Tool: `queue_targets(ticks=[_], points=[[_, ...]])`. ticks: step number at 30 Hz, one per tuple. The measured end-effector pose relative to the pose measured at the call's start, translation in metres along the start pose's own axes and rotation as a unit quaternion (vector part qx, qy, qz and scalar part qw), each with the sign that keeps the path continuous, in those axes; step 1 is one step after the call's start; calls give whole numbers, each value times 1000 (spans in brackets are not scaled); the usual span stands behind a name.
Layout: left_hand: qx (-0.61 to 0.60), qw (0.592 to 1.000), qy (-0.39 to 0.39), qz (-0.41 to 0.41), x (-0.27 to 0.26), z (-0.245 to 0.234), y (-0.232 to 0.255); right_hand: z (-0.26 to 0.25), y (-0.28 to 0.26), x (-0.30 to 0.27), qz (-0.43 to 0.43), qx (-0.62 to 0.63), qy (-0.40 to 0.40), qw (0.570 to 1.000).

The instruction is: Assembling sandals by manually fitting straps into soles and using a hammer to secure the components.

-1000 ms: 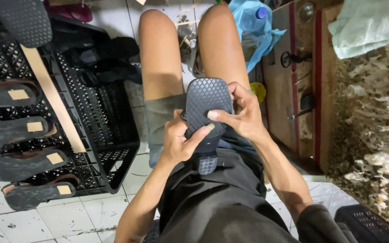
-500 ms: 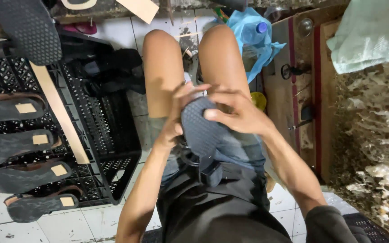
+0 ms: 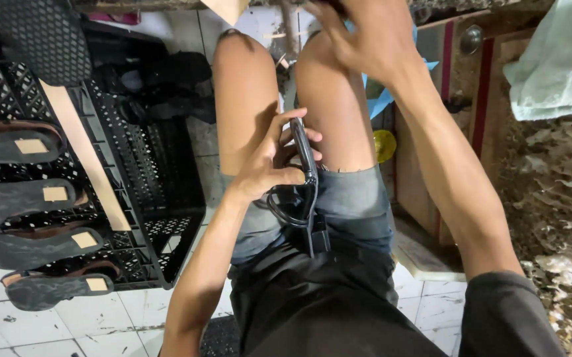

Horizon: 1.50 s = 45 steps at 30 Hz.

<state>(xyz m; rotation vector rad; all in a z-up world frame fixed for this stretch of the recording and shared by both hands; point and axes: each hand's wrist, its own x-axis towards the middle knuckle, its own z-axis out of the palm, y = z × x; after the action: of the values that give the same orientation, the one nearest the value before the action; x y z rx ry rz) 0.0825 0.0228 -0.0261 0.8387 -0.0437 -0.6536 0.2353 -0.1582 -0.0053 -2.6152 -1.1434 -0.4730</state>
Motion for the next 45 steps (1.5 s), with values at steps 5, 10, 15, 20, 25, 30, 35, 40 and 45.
queue_targets(ticks=[5, 10, 15, 20, 25, 30, 35, 40, 45], points=[[-18, 999, 9, -30, -1, 3, 4, -88, -57, -40, 367, 475, -102, 794], [-33, 999, 18, -6, 2, -6, -22, -88, -88, -94, 380, 679, 16, 628], [-25, 998, 46, -20, 3, 1, -16, -86, -93, -87, 375, 645, 10, 666], [-8, 999, 29, -27, 6, -1, -16, -95, -84, -75, 330, 576, -64, 745], [27, 999, -4, -19, 1, -1, -13, -96, -86, -91, 358, 624, -1, 694], [40, 999, 8, -11, 0, 2, -12, -98, -89, -99, 362, 642, 13, 676], [91, 996, 21, 10, 5, 0, -5, -96, -86, -86, 315, 584, -47, 747], [176, 983, 1, 47, 0, 4, -5, -94, -97, -105, 368, 609, -4, 703], [171, 982, 7, 85, -3, 6, -11, -96, -111, -124, 419, 632, 41, 651]])
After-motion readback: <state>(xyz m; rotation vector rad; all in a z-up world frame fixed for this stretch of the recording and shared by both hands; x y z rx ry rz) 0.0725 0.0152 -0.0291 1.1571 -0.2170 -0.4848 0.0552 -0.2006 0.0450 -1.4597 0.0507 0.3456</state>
